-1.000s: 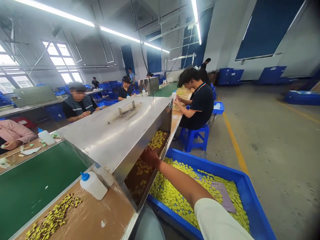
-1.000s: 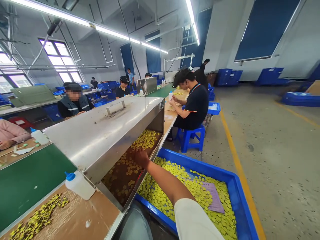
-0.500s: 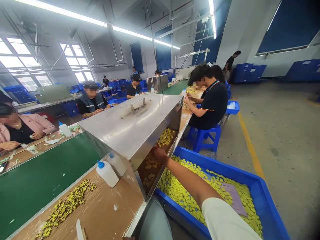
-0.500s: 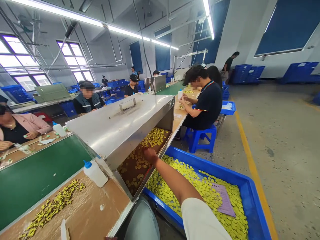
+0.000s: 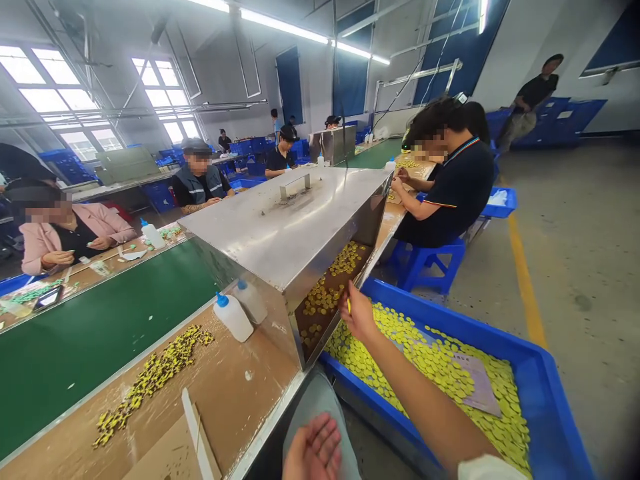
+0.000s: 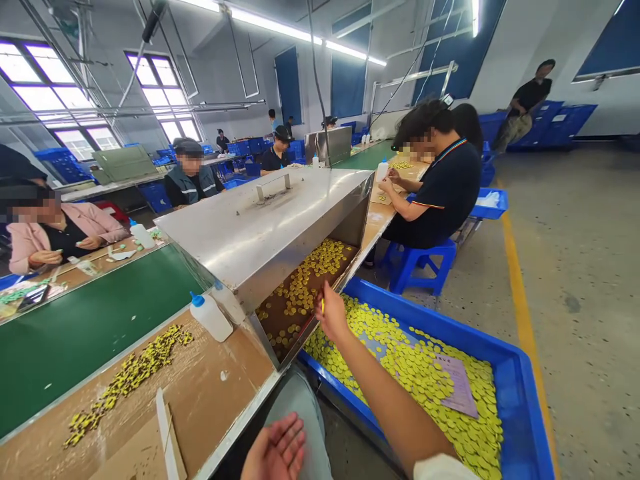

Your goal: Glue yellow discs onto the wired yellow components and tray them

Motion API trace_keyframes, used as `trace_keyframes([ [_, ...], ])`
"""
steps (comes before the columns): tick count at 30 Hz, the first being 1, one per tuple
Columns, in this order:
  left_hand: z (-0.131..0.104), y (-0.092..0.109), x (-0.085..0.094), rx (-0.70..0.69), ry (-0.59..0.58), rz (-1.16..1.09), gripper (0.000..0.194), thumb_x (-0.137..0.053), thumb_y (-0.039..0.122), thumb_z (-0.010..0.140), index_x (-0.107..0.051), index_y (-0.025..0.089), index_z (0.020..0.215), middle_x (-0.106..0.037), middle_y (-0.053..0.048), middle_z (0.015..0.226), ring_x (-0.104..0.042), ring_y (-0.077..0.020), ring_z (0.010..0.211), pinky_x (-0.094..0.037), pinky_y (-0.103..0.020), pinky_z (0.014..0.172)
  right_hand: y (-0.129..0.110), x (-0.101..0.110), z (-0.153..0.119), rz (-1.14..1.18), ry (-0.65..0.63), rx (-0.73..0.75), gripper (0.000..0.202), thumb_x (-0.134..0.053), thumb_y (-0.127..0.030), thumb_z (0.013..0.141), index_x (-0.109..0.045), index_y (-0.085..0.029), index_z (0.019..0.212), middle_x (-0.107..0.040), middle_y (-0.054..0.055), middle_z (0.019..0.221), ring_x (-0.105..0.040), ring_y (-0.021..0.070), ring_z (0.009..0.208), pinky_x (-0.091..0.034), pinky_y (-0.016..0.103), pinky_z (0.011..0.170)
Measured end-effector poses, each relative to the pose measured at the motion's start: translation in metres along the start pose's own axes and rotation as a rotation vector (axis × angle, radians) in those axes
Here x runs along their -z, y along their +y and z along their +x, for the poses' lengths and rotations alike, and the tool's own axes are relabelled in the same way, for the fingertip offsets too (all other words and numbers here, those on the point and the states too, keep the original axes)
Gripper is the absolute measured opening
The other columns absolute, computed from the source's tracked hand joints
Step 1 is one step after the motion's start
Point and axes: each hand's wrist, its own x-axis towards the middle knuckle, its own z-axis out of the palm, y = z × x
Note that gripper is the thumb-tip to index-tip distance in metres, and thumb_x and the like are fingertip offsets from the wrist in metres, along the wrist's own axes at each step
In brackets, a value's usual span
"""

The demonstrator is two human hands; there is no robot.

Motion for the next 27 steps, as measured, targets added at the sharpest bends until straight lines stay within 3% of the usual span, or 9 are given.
trace_keyframes([
  [2, 0.002, -0.012, -0.025, 0.128, -0.053, -0.112, 0.03, -0.062, 0.03, 0.084, -0.069, 0.007, 0.101, -0.072, -0.021, 0.108, -0.072, -0.0251, 0.093, -0.054, -0.034, 0.081, -0.006, -0.003, -0.059, 0.078, -0.033, 0.026, 0.062, -0.012, -0.055, 0.105, -0.05, -0.019, 0.071, -0.039, -0.005, 0.05, -0.04, 0.0101, 0.039, -0.034, 0.023, 0.038],
  [3, 0.002, -0.017, -0.035, 0.132, -0.083, -0.144, 0.03, -0.061, 0.031, 0.084, -0.068, 0.007, 0.101, -0.071, -0.021, 0.108, -0.071, -0.0262, 0.097, -0.054, -0.035, 0.084, -0.01, -0.005, -0.088, 0.096, -0.057, 0.047, 0.063, -0.01, -0.055, 0.104, -0.044, -0.021, 0.064, -0.035, -0.005, 0.047, -0.038, 0.0106, 0.038, -0.032, 0.024, 0.039],
  [6, 0.001, -0.031, -0.052, 0.076, -0.175, -0.225, 0.023, -0.06, 0.036, 0.087, -0.066, 0.014, 0.093, -0.071, -0.015, 0.098, -0.069, -0.0262, 0.095, -0.053, -0.037, 0.085, -0.022, -0.014, -0.154, 0.08, -0.175, 0.162, 0.056, -0.038, -0.057, 0.1, -0.041, -0.021, 0.057, -0.041, -0.003, 0.049, -0.041, 0.0118, 0.046, -0.03, 0.026, 0.046],
  [9, 0.001, -0.04, -0.048, 0.018, -0.204, -0.329, 0.017, -0.06, 0.037, 0.088, -0.062, 0.02, 0.085, -0.067, -0.006, 0.085, -0.068, -0.0222, 0.086, -0.054, -0.035, 0.079, -0.032, -0.017, -0.183, -0.129, -0.223, 0.407, 0.041, -0.051, -0.048, 0.095, -0.05, -0.02, 0.064, -0.055, 0.001, 0.062, -0.048, 0.0157, 0.059, -0.031, 0.03, 0.055],
  [12, -0.002, -0.037, -0.038, -0.075, -0.174, -0.309, 0.013, -0.061, 0.029, 0.087, -0.058, 0.021, 0.078, -0.06, 0.0, 0.076, -0.064, -0.0163, 0.077, -0.053, -0.028, 0.073, -0.037, -0.017, -0.189, -0.355, -0.196, 0.679, 0.037, -0.042, -0.043, 0.098, -0.054, -0.021, 0.07, -0.057, 0.004, 0.066, -0.049, 0.018, 0.063, -0.033, 0.033, 0.057],
  [14, -0.005, -0.028, -0.036, -0.146, -0.181, -0.257, 0.015, -0.062, 0.024, 0.085, -0.055, 0.02, 0.073, -0.057, 0.001, 0.072, -0.062, -0.0144, 0.074, -0.053, -0.027, 0.072, -0.038, -0.017, -0.188, -0.333, -0.203, 0.773, 0.04, -0.037, -0.044, 0.099, -0.056, -0.021, 0.073, -0.058, 0.005, 0.067, -0.05, 0.0187, 0.064, -0.036, 0.034, 0.058],
  [18, -0.01, -0.005, -0.034, -0.132, -0.13, -0.264, 0.02, -0.07, 0.021, 0.077, -0.053, 0.017, 0.068, -0.047, 0.005, 0.059, -0.051, -0.007, 0.05, -0.042, -0.017, 0.047, -0.029, -0.01, -0.152, -0.401, -0.164, 0.772, 0.045, -0.03, -0.044, 0.099, -0.058, -0.022, 0.071, -0.062, 0.006, 0.072, -0.058, 0.0191, 0.072, -0.046, 0.035, 0.071],
  [22, -0.008, 0.004, -0.009, -0.034, -0.17, -0.193, 0.03, -0.08, 0.034, 0.069, -0.057, 0.015, 0.069, -0.03, 0.01, 0.045, -0.023, -0.0015, 0.032, -0.01, -0.014, 0.032, 0.0, 0.008, -0.054, -0.618, 0.028, 0.437, 0.039, -0.032, -0.036, 0.102, -0.064, -0.013, 0.098, -0.064, 0.016, 0.094, -0.059, 0.0262, 0.091, -0.049, 0.041, 0.081],
  [27, -0.007, -0.003, 0.041, -0.016, -0.168, 0.017, 0.036, -0.085, 0.041, 0.064, -0.062, 0.013, 0.07, -0.032, 0.01, 0.036, -0.029, -0.003, 0.029, -0.017, -0.014, 0.034, 0.035, 0.022, 0.049, -0.832, -0.021, 0.265, 0.033, -0.056, -0.042, 0.098, -0.061, -0.015, 0.116, -0.064, 0.009, 0.111, -0.063, 0.0219, 0.099, -0.053, 0.043, 0.088],
])
